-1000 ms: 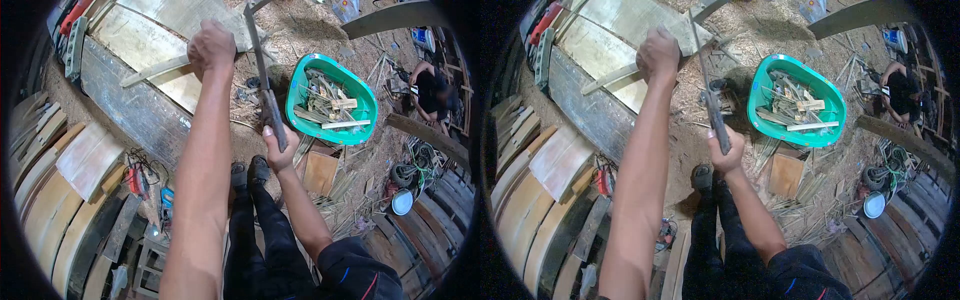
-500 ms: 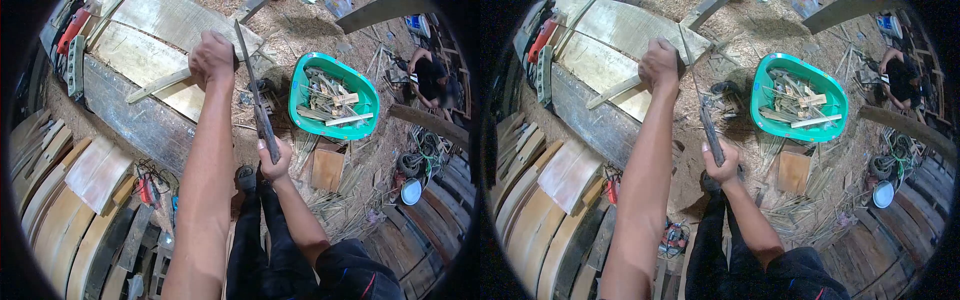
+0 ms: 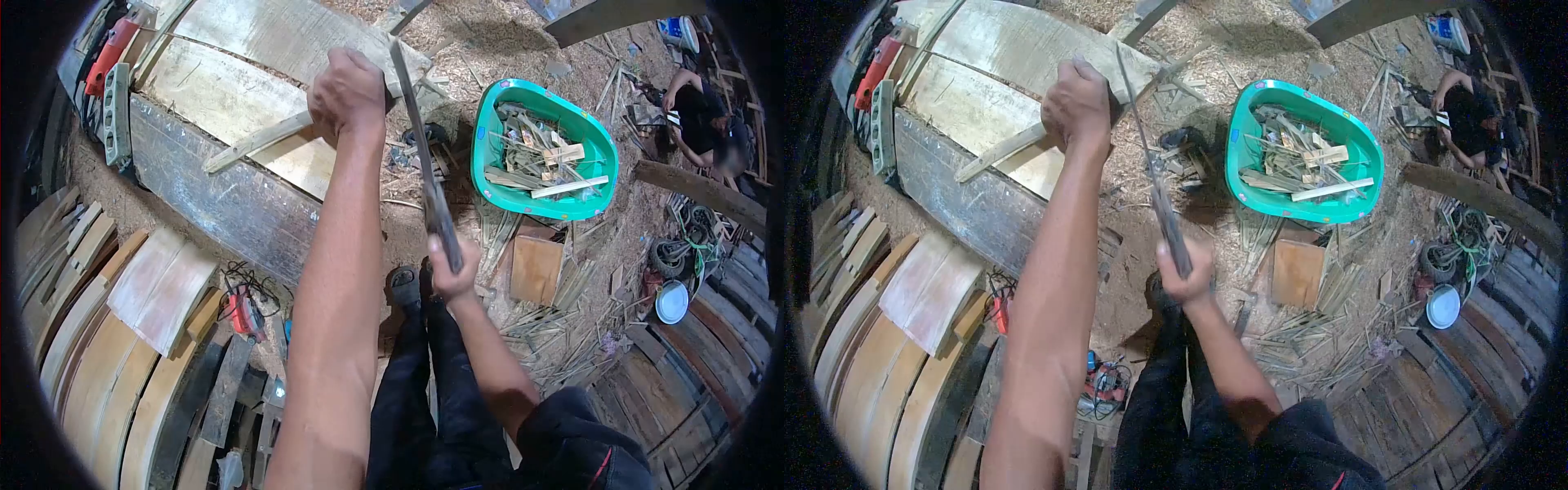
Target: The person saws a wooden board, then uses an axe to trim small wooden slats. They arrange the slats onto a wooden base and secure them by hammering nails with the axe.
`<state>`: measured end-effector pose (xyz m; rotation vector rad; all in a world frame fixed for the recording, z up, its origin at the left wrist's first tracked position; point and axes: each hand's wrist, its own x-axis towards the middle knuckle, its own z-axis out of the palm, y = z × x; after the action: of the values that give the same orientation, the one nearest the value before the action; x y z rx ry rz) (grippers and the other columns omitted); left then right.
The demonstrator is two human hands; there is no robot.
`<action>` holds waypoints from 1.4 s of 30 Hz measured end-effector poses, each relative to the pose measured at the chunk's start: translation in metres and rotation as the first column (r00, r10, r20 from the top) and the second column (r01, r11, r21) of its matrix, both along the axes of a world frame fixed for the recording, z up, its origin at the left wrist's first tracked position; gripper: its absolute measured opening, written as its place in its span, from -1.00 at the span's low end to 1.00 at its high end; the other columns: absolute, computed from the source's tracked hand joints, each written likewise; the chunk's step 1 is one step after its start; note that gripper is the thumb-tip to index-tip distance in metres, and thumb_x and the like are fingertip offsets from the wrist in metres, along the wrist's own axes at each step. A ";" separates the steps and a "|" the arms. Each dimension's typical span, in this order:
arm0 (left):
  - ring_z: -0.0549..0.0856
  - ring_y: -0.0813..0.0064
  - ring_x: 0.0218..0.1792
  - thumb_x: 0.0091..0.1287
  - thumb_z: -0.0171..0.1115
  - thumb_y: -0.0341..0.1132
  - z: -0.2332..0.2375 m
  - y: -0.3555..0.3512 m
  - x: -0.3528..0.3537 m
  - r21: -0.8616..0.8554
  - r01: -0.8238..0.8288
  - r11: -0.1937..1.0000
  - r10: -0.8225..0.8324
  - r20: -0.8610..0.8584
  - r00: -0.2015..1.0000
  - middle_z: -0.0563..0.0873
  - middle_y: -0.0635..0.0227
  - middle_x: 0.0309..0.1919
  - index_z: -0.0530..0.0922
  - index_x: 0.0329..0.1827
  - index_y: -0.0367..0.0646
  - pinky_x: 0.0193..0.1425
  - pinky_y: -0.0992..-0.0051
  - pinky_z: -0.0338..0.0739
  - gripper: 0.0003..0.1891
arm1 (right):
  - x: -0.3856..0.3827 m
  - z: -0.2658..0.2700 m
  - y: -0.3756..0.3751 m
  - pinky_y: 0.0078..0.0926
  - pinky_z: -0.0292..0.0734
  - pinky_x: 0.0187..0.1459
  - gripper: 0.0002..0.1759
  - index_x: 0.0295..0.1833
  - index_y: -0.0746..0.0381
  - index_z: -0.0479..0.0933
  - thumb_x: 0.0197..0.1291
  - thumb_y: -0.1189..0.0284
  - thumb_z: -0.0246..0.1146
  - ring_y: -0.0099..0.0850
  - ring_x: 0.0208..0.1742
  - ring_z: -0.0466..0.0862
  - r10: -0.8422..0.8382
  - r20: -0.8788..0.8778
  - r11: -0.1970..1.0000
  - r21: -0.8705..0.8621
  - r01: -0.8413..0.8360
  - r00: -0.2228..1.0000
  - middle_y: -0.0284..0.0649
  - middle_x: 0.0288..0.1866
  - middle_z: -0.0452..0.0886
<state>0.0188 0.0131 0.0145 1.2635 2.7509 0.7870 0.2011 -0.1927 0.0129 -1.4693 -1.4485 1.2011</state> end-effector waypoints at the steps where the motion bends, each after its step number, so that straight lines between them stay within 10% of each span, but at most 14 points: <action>1: 0.74 -0.12 -0.40 0.46 -0.03 -0.05 -0.003 0.001 -0.001 0.025 0.002 1.000 -0.002 -0.006 1.000 0.72 -0.08 -0.49 0.66 -0.29 -0.14 -0.28 0.02 0.59 -0.60 | -0.004 -0.001 -0.005 -0.54 0.30 -0.52 -0.74 -0.53 0.24 0.43 0.18 0.44 0.27 -0.59 -0.63 0.39 -0.020 0.039 0.992 0.127 0.015 0.999 -0.40 -0.69 0.33; 6: 0.74 -0.01 -0.44 0.42 0.04 -0.17 -0.008 -0.002 -0.001 0.026 0.015 1.000 -0.014 -0.046 0.999 0.72 0.03 -0.55 0.60 -0.37 -0.18 -0.30 0.12 0.57 -0.69 | -0.032 -0.007 0.058 -0.56 0.29 -0.54 -0.76 -0.49 0.24 0.45 0.23 0.48 0.24 -0.59 -0.64 0.39 -0.067 -0.154 0.997 -0.053 0.059 0.986 -0.40 -0.69 0.35; 42: 0.73 -0.16 -0.39 0.45 -0.03 -0.08 -0.007 0.012 -0.007 0.047 -0.032 0.998 0.034 -0.038 0.999 0.72 -0.09 -0.49 0.65 -0.30 -0.12 -0.27 -0.02 0.58 -0.63 | 0.003 0.007 0.031 -0.52 0.26 -0.56 -0.75 -0.50 0.26 0.41 0.22 0.46 0.24 -0.62 -0.64 0.34 0.023 -0.074 0.995 0.099 -0.016 0.997 -0.39 -0.68 0.34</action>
<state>0.0118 0.0248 0.0080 1.2572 2.8071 0.8429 0.2038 -0.1620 0.0199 -1.3333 -1.4535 1.1678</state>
